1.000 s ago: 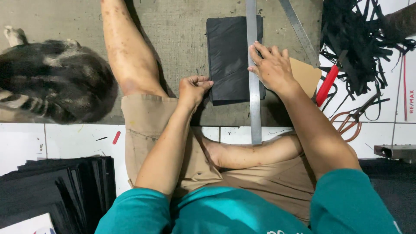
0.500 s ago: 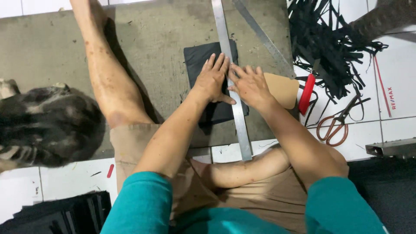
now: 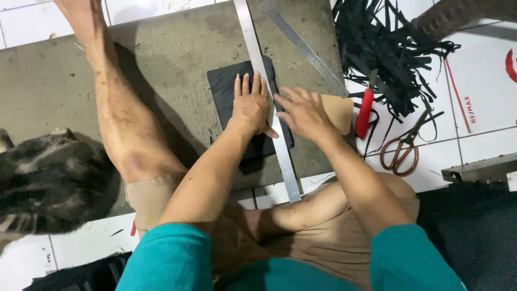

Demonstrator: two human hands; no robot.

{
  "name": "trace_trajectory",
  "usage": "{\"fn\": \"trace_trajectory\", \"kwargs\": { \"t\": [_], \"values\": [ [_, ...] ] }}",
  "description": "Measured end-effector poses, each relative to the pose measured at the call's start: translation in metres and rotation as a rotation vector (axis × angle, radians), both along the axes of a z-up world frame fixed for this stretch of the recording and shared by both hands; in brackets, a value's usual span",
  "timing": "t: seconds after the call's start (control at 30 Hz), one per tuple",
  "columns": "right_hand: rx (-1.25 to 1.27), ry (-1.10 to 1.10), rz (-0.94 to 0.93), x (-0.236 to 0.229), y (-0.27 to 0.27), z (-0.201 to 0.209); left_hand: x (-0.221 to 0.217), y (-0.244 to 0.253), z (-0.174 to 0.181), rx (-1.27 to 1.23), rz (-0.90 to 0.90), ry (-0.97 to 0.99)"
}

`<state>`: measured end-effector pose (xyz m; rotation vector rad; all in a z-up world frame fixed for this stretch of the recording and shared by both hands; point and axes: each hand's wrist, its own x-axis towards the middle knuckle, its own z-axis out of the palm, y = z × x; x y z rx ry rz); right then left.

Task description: Measuring and cutting leather pieces using a ruler and a utility knife

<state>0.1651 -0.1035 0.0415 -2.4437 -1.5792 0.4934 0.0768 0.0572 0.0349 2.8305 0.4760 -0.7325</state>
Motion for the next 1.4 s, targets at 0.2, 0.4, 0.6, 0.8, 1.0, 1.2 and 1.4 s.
{"fn": "trace_trajectory", "kwargs": {
  "t": [0.2,0.4,0.6,0.8,1.0,1.2,1.4],
  "values": [
    [0.111,-0.303,-0.635,0.100,-0.121,-0.058,0.005,-0.008,0.004,0.059,-0.012,0.047],
    [-0.239,0.050,-0.838,0.122,-0.164,-0.100,0.004,-0.006,0.011,0.090,-0.032,0.058],
    [-0.229,0.098,-0.792,0.131,-0.176,-0.123,0.007,-0.003,0.016,0.072,-0.031,0.080],
    [0.349,0.278,-1.042,0.107,-0.158,-0.063,0.012,-0.004,0.022,0.081,-0.030,0.123],
    [0.538,0.375,-0.515,-0.006,-0.028,0.047,0.016,0.000,0.006,0.049,-0.024,0.104],
    [0.334,-0.021,-0.304,-0.011,0.024,-0.019,0.016,0.001,0.010,0.052,-0.037,0.103],
    [0.084,0.082,-0.400,-0.002,0.050,-0.021,0.013,-0.001,0.011,0.022,0.011,0.028]
  ]
}}
